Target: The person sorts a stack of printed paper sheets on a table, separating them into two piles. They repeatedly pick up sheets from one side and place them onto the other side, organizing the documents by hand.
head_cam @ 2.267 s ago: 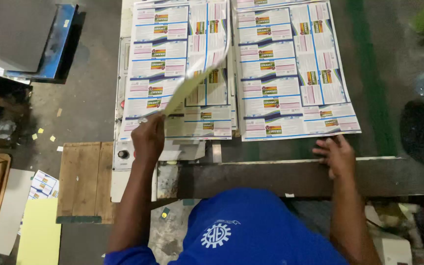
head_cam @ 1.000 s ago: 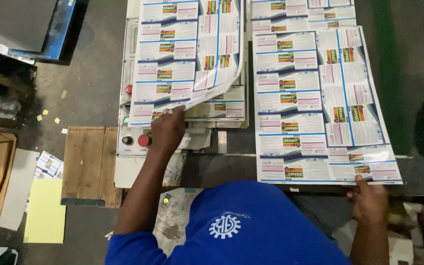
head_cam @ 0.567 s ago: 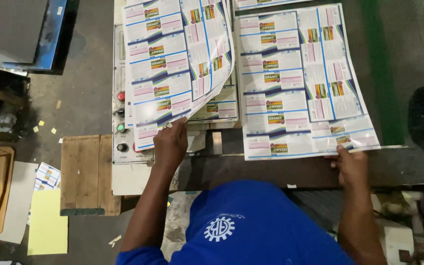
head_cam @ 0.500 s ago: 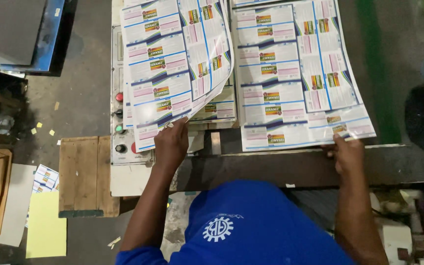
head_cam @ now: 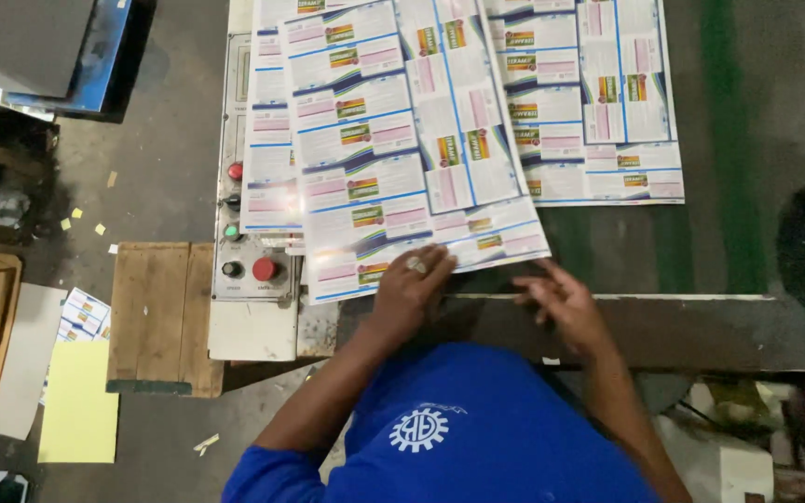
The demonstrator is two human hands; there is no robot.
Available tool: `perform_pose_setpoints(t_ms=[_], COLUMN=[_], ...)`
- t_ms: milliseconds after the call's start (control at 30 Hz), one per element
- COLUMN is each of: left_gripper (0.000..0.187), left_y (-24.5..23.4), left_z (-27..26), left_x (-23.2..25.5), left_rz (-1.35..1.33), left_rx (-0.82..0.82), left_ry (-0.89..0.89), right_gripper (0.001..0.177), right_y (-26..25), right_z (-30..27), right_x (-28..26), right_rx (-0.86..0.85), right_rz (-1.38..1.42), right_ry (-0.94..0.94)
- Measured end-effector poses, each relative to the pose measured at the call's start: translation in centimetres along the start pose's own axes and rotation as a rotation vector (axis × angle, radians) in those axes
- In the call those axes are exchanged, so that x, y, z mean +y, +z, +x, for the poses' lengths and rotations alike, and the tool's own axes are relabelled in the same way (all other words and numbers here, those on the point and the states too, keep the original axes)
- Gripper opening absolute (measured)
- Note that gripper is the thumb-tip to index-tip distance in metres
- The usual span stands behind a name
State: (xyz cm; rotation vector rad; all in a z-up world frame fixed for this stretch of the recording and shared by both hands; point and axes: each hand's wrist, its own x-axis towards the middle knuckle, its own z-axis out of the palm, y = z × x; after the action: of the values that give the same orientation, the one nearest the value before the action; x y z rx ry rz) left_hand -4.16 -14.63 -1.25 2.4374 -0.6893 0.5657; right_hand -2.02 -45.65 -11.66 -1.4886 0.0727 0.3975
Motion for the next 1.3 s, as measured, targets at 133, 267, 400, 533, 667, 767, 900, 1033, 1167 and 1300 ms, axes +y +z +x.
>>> perform_pose_setpoints(t_ms=[133, 267, 400, 533, 667, 767, 900, 1033, 1167, 1300], left_gripper=[0.040, 0.041, 0.043, 0.075, 0.065, 0.049, 0.037, 0.037, 0.018, 0.004], left_y=[3.3, 2.5, 0.8, -1.8, -2.0, -3.2, -4.3, -6.2, -7.4, -6.5], left_z=[-0.1, 0.4, -0.7, -0.8, -1.7, -0.6, -0.2, 0.9, 1.6, 0.0], left_x=[1.5, -1.9, -9.0, -11.2, -13.1, -13.1, -13.5, -11.7, -10.4, -10.9], left_rz=[0.020, 0.068, 0.241, 0.366, 0.490, 0.504, 0.528, 0.592, 0.451, 0.412], left_rx=[-0.134, -0.097, -0.094, -0.089, -0.276, -0.388, -0.497, -0.295, -0.175, -0.239], left_ry=[-0.003, -0.039, -0.173, -0.202, -0.237, -0.210, -0.065, 0.082, -0.118, -0.074], right_gripper=[0.039, 0.030, 0.029, 0.028, 0.028, 0.027, 0.025, 0.026, 0.021, 0.021], right_y=[2.8, 0.7, -5.0, -9.1, -12.5, -14.1, -14.2, -13.8, -13.5, -13.9], right_z=[0.2, -0.1, -2.2, -5.1, -7.9, -9.5, -10.9, -10.9, -9.1, -5.4], right_x=[-0.2, -0.8, 0.9, 1.6, 3.3, 4.4, 4.7, 5.5, 5.5, 5.8], right_rx=[-0.187, 0.090, 0.281, 0.385, 0.492, 0.514, 0.597, 0.588, 0.527, 0.518], right_rz=[0.168, 0.257, 0.238, 0.194, 0.157, 0.163, 0.066, 0.103, 0.102, 0.120], right_ry=[0.047, 0.050, -0.095, -0.039, -0.032, -0.035, 0.037, 0.008, 0.043, 0.042])
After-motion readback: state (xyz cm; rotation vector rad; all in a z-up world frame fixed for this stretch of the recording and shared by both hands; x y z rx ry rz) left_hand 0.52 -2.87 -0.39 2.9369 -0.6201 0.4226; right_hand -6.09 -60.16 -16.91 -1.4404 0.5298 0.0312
